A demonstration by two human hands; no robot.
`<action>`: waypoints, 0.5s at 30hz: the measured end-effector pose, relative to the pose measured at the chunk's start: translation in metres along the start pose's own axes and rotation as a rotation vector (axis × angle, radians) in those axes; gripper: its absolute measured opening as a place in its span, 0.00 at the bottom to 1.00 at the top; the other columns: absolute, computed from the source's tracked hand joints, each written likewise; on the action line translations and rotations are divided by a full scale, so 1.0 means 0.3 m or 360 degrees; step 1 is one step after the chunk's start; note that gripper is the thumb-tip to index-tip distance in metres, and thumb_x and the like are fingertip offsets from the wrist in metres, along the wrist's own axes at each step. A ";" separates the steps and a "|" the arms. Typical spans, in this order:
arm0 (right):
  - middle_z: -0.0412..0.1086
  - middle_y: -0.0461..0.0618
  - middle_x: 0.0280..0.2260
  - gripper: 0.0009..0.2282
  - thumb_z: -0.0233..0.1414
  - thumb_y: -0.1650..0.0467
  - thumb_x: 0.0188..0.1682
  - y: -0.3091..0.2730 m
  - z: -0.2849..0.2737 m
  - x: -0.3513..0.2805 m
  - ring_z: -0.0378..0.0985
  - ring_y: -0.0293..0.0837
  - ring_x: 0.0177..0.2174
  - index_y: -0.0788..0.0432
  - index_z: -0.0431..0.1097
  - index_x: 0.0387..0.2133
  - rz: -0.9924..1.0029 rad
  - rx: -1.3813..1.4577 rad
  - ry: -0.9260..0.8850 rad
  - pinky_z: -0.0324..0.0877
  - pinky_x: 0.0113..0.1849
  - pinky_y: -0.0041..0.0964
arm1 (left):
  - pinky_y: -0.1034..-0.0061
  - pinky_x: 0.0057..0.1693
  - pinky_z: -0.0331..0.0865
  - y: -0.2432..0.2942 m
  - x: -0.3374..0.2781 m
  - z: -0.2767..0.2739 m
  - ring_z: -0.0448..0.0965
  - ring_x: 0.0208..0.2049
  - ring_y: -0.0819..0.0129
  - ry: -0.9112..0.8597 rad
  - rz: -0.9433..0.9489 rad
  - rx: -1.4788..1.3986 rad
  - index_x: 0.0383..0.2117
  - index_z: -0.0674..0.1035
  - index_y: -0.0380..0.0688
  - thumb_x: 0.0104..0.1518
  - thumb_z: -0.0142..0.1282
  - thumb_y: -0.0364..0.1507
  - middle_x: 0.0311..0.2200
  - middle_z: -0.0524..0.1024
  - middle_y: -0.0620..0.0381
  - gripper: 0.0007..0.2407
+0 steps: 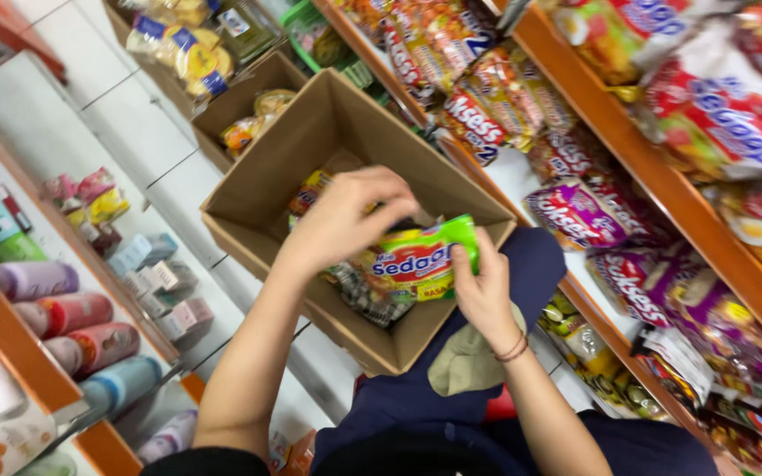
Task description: The person takes instant noodle packets from a cardboard box, wipes them with a cloth, scans them using a handheld barcode scanner, and places them onto a grocery shelf.
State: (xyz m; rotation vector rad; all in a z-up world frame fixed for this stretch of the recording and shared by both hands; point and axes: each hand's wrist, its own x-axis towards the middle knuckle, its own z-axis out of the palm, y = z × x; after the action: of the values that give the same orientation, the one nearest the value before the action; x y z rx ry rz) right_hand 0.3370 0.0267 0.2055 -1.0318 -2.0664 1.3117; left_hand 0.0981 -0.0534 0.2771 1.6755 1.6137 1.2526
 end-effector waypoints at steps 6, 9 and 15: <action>0.72 0.45 0.46 0.13 0.39 0.71 0.63 0.008 -0.115 -0.075 0.74 0.34 0.43 0.64 0.63 0.55 0.0053 0.1067 0.0572 0.71 0.47 0.30 | 0.71 0.46 0.71 -0.049 -0.119 0.205 0.75 0.37 0.71 0.0611 -0.0530 -0.0459 0.42 0.80 0.34 0.73 0.47 0.32 0.32 0.78 0.55 0.12; 0.72 0.45 0.45 0.12 0.39 0.70 0.63 0.002 -0.166 -0.129 0.74 0.34 0.42 0.63 0.64 0.55 0.0070 0.1238 0.0710 0.72 0.46 0.31 | 0.76 0.52 0.70 0.027 -0.176 0.393 0.76 0.45 0.76 0.0836 -0.0645 -0.0671 0.49 0.76 0.32 0.66 0.53 0.29 0.43 0.78 0.60 0.12; 0.73 0.45 0.41 0.12 0.41 0.70 0.64 0.052 -0.307 -0.273 0.70 0.31 0.38 0.66 0.69 0.49 -0.0178 0.0544 0.0946 0.68 0.41 0.27 | 0.73 0.36 0.65 0.320 -0.173 0.446 0.69 0.25 0.68 0.0872 -0.0283 -0.0239 0.30 0.75 0.30 0.68 0.51 0.24 0.23 0.71 0.51 0.09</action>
State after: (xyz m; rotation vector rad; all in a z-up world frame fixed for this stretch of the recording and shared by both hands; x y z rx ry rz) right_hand 0.4581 0.0152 0.2304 -0.9824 -1.3823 1.0820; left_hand 0.2673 -0.0878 0.2833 1.1221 1.8614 1.7895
